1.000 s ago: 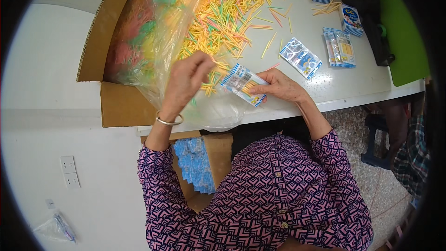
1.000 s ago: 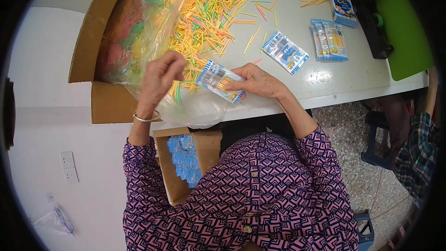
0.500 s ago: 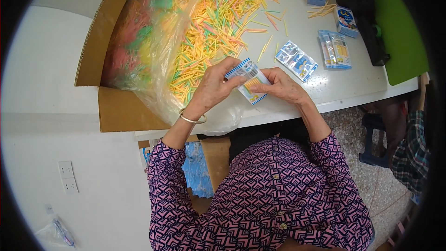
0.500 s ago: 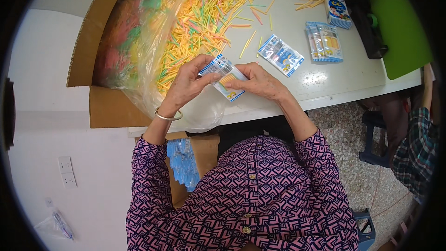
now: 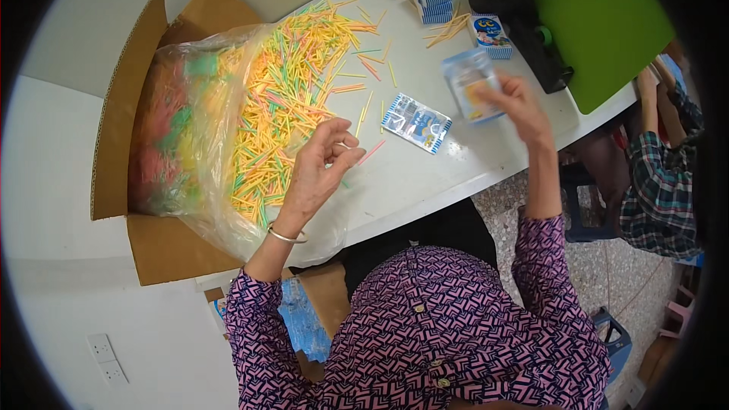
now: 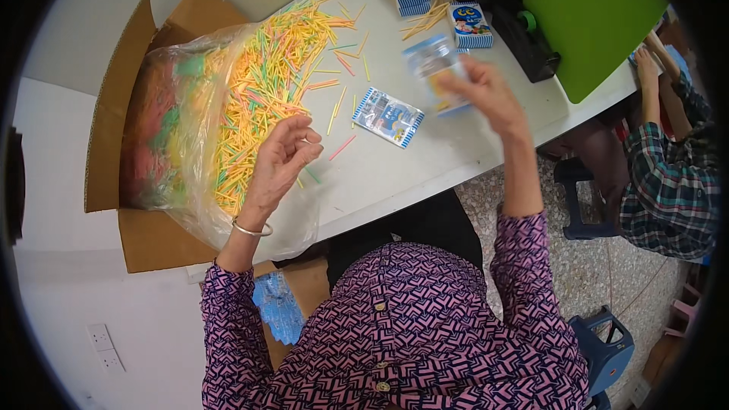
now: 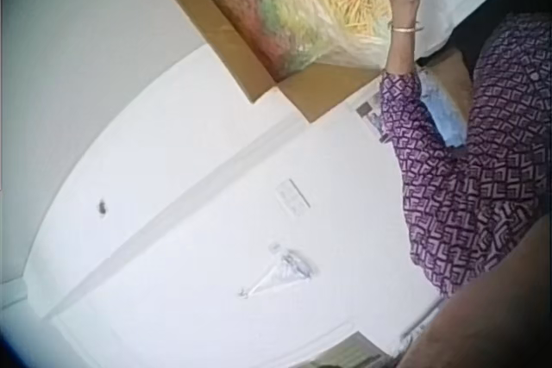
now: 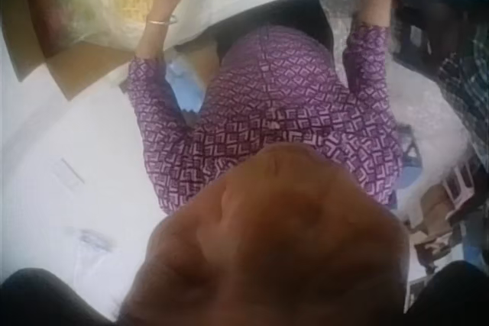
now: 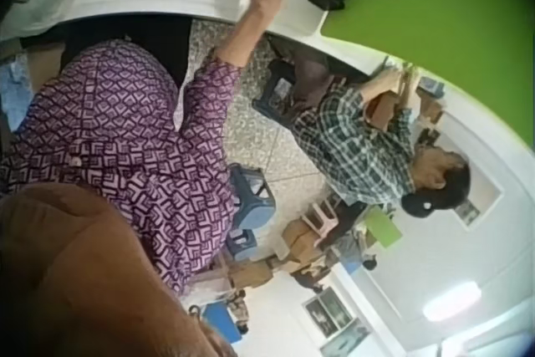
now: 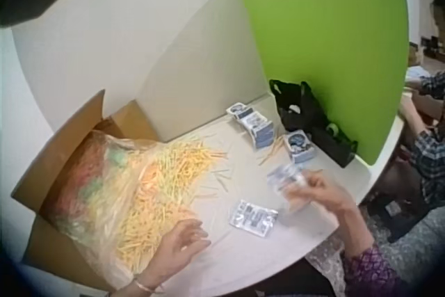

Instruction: Packaging small colorful plastic sticks into individual plastic bags and placing them into a bin.

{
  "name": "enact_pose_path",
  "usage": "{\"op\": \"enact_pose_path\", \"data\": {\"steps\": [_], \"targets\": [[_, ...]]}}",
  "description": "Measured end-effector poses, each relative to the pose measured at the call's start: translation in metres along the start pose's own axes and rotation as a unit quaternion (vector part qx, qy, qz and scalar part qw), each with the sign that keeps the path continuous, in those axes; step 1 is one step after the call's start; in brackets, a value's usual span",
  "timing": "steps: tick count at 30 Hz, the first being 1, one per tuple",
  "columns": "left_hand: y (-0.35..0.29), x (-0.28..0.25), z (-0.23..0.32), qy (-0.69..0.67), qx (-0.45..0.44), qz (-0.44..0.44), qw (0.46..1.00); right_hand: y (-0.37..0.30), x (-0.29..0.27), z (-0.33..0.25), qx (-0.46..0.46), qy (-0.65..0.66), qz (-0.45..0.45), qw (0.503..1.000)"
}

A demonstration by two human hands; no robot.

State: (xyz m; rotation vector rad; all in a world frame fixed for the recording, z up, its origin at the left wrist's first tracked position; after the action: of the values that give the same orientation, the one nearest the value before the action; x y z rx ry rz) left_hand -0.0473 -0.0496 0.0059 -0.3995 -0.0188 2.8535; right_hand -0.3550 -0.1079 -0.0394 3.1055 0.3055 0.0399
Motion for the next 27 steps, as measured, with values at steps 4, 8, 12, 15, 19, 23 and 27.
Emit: {"op": "enact_pose_path", "data": {"steps": [4,8,12,15,19,23,27], "targets": [[-0.01,0.006,-0.009,0.02,-0.022,-0.022,0.999,0.022,-0.054,0.031,0.05,-0.06,0.052,0.996],[-0.014,0.007,-0.008,0.048,-0.027,-0.03,0.998,0.02,-0.065,0.033,-0.057,-0.443,0.206,0.871],[-0.021,-0.005,-0.02,0.053,-0.047,-0.012,0.997,0.002,0.019,-0.004,-0.251,-0.548,0.222,0.767],[-0.018,0.001,-0.02,0.057,-0.046,-0.017,0.997,-0.002,0.082,0.004,-0.232,-0.527,0.132,0.807],[-0.016,0.011,-0.011,0.1,-0.022,-0.044,0.994,0.001,0.109,0.025,-0.219,-0.579,0.088,0.78],[-0.019,0.009,-0.015,0.128,-0.008,-0.032,0.991,0.007,0.105,0.032,-0.244,-0.557,0.097,0.788],[-0.013,0.008,-0.022,0.115,-0.015,-0.025,0.993,0.009,0.103,0.03,-0.268,-0.529,0.104,0.798]]}}
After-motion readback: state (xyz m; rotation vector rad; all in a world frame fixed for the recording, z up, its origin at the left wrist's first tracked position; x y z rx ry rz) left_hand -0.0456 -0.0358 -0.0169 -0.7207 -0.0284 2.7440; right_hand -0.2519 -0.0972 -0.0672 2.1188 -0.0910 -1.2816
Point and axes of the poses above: each hand's wrist, its own y-axis towards the middle knuckle, its own x-axis out of the palm, z = x × y, the point moved 6 cm from there along y, towards the middle knuckle, and after that the axes turned 3 degrees about -y, right-handed, at the moved point
